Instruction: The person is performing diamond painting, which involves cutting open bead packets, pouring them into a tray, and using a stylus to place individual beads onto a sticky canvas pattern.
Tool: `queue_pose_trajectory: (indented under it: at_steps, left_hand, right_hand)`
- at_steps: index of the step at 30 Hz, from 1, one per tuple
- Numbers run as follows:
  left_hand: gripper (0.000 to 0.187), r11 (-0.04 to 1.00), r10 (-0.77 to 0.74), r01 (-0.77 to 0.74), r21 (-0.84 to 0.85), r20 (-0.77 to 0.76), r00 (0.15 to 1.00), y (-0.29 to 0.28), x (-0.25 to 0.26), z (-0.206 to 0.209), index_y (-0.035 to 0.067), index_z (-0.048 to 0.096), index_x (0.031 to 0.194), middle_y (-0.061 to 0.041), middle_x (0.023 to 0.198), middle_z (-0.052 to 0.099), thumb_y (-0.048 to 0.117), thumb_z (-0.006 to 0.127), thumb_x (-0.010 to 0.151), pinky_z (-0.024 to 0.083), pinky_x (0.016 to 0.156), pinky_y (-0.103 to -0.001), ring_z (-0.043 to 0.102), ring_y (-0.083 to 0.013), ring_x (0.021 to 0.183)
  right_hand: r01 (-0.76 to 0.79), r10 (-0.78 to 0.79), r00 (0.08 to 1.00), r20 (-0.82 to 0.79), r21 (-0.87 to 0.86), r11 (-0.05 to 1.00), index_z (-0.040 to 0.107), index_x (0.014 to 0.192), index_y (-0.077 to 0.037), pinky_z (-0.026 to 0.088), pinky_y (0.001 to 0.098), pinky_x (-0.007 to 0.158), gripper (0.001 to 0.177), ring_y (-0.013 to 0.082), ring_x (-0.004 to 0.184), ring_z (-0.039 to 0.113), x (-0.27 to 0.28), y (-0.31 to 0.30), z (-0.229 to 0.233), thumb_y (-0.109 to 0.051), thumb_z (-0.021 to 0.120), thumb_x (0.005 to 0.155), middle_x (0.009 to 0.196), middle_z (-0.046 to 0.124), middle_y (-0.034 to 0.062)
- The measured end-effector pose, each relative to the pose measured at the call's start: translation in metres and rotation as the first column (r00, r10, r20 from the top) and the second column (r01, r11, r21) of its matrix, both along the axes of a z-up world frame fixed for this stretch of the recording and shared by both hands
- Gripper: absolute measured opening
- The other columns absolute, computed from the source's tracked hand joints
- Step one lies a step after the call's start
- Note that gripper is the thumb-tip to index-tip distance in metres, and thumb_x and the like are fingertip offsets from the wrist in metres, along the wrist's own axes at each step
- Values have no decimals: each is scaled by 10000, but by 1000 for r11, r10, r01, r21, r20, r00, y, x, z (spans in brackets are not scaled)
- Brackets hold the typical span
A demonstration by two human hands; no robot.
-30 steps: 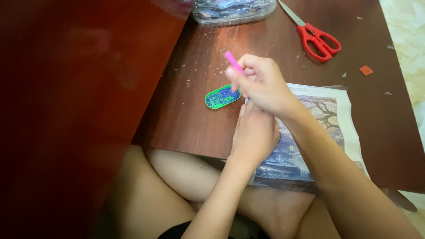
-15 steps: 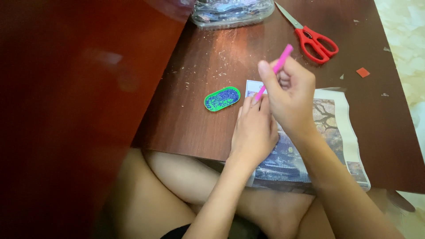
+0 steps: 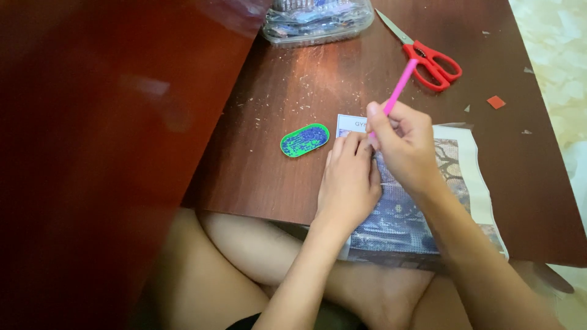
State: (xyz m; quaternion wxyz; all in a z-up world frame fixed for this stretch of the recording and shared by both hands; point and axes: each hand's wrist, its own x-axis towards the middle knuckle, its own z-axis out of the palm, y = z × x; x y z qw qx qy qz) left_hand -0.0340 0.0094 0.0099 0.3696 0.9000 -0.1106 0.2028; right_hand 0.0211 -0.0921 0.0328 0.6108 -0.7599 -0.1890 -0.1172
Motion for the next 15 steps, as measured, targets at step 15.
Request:
queue_pose_trajectory:
  at_steps: [15]
  left_hand:
    - [25, 974, 131, -178, 137, 298, 946, -16, 7, -39, 25, 647, 717, -104, 755, 580, 40, 633, 702, 477, 920, -429, 632, -329, 883]
  right_hand:
    - [-252, 251, 968, -26, -61, 966, 685, 943, -60, 526, 212, 610, 26, 64, 626, 579, 24, 47, 16, -67, 661, 949, 687, 646, 57]
